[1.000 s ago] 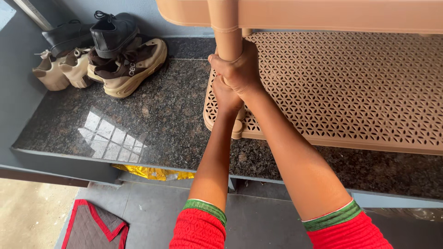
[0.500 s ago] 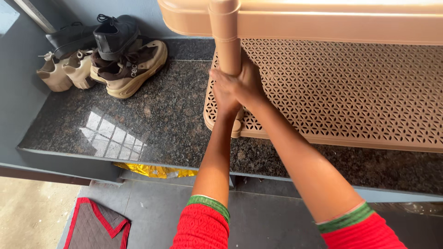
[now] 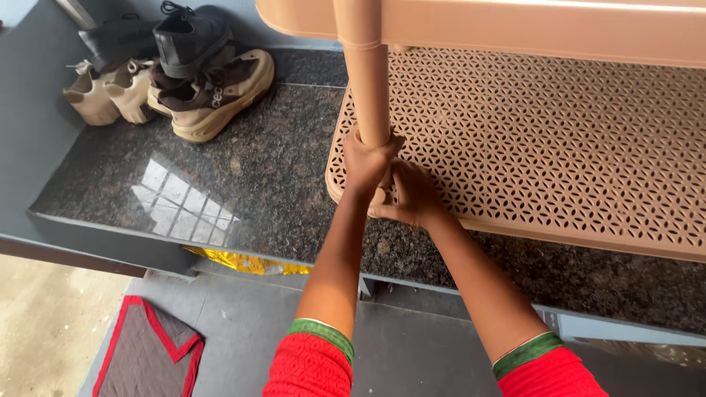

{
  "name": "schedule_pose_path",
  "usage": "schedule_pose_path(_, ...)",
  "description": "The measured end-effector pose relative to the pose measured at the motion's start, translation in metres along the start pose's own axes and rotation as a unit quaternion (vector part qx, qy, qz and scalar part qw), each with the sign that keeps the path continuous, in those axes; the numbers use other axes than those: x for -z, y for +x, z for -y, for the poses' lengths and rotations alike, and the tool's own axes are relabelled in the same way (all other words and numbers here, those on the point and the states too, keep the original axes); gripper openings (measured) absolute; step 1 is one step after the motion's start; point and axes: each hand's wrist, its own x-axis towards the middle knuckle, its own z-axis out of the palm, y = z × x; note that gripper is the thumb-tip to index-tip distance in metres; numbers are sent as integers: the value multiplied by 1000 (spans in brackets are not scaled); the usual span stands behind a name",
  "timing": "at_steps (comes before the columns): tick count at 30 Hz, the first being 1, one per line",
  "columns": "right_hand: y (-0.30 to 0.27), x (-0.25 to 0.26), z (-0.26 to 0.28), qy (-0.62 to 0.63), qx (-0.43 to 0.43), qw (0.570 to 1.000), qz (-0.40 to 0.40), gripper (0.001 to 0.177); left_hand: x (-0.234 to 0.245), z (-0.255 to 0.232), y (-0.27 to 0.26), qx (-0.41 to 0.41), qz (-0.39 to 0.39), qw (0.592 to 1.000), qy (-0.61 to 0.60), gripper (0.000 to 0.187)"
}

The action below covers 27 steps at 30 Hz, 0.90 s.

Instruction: The person assembles a beige plastic two-tier table by inserting cylindrical legs into the top and bottom trays. They align the components, press the legs into place, and adjust the structure to ensure stability.

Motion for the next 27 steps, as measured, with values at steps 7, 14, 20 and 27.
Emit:
schedule_pose_path(7, 9, -1, 16, -180, 28, 978, -103, 137, 2, 37, -21, 112, -25, 993, 39, 28)
schedule_pose_path(14, 7, -5, 5, -119, -83, 988, 50, 124, -1, 49, -15, 138, -105, 972, 160, 36)
schedule_pose_path(20, 2, -18, -9, -108, -10, 992, -64, 118, 8, 47, -17, 126, -98, 971, 176, 33)
schedule_pose_path(27, 0, -12, -1, -141, 0, 989, -43, 84, 14, 32, -31, 94, -81, 984, 127, 31)
